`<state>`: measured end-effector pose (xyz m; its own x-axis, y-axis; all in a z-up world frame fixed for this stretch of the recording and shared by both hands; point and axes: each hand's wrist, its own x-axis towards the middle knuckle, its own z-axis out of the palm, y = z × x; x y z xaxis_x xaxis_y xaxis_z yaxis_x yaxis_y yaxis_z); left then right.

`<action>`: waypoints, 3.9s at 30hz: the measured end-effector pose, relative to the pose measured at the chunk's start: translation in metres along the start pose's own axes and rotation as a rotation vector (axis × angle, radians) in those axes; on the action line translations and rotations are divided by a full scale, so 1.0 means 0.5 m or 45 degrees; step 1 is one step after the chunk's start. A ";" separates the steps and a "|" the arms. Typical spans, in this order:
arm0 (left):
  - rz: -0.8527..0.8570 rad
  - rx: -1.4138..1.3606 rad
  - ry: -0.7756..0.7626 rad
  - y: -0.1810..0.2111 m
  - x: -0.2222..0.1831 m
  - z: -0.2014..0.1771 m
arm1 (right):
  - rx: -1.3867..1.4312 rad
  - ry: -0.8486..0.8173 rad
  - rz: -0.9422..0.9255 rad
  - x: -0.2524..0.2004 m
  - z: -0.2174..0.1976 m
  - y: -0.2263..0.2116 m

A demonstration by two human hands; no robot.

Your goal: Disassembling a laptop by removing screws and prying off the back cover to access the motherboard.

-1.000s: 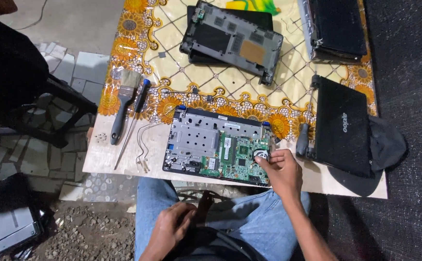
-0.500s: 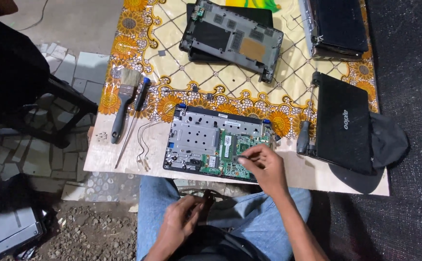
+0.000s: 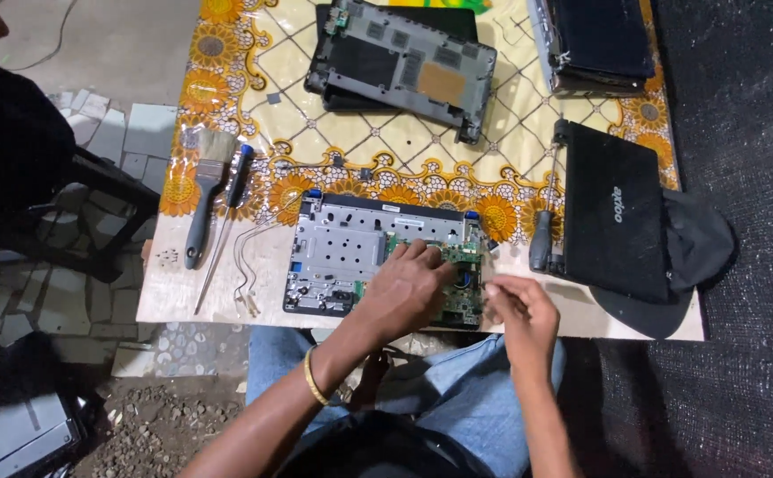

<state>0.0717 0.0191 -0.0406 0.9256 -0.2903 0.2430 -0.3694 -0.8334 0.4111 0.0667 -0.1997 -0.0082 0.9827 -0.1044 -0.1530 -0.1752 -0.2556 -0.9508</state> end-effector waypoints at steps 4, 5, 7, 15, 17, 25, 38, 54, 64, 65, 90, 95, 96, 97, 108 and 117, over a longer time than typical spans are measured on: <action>0.068 0.095 -0.044 0.021 0.006 -0.059 | -0.020 0.033 0.084 -0.033 0.016 0.040; 0.091 0.136 -0.134 0.027 0.014 -0.072 | -0.052 0.037 0.083 -0.027 0.022 0.066; 0.113 0.182 -0.225 0.033 0.021 -0.081 | -0.080 0.039 0.081 -0.026 0.032 0.095; 0.377 0.282 -0.321 0.012 0.039 -0.067 | -0.219 0.085 -0.072 -0.051 0.051 0.062; 0.388 0.214 -0.269 0.008 0.036 -0.071 | -0.172 0.091 -0.147 -0.061 0.056 0.036; 0.488 0.214 -0.207 -0.013 0.034 -0.050 | -0.150 0.117 -0.251 -0.070 0.064 0.014; 0.381 0.176 -0.221 0.008 0.026 -0.050 | -0.178 0.140 -0.286 -0.070 0.068 0.016; 0.415 -0.108 -0.139 -0.028 0.060 -0.116 | -0.238 0.155 -0.324 -0.074 0.078 0.014; 0.379 0.248 -0.202 -0.001 0.045 -0.084 | -0.215 0.163 -0.319 -0.072 0.080 0.018; 0.400 0.245 -0.257 -0.006 0.046 -0.076 | -0.219 0.157 -0.313 -0.074 0.080 0.013; 0.191 0.325 -0.650 -0.021 0.057 -0.153 | -0.241 0.181 -0.175 -0.073 0.077 0.029; 0.113 -0.151 -0.248 -0.032 0.016 -0.192 | -0.247 0.180 -0.279 -0.078 0.083 0.011; 0.086 -0.329 -0.121 -0.035 0.013 -0.193 | -0.241 0.175 -0.381 -0.077 0.082 0.007; 0.087 -0.331 -0.121 -0.028 0.007 -0.195 | -0.242 0.176 -0.380 -0.077 0.079 0.006; -0.795 -1.416 0.364 0.131 -0.087 -0.128 | 0.403 -0.284 0.015 -0.136 0.051 -0.034; -1.142 -1.486 0.185 0.126 -0.238 -0.150 | 0.344 0.144 0.199 -0.034 -0.042 0.035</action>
<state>-0.0681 0.0363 0.0224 0.8854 0.2129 -0.4133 0.3866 0.1568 0.9088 0.0457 -0.2226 -0.0164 0.9297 -0.2323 -0.2859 -0.2859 0.0344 -0.9576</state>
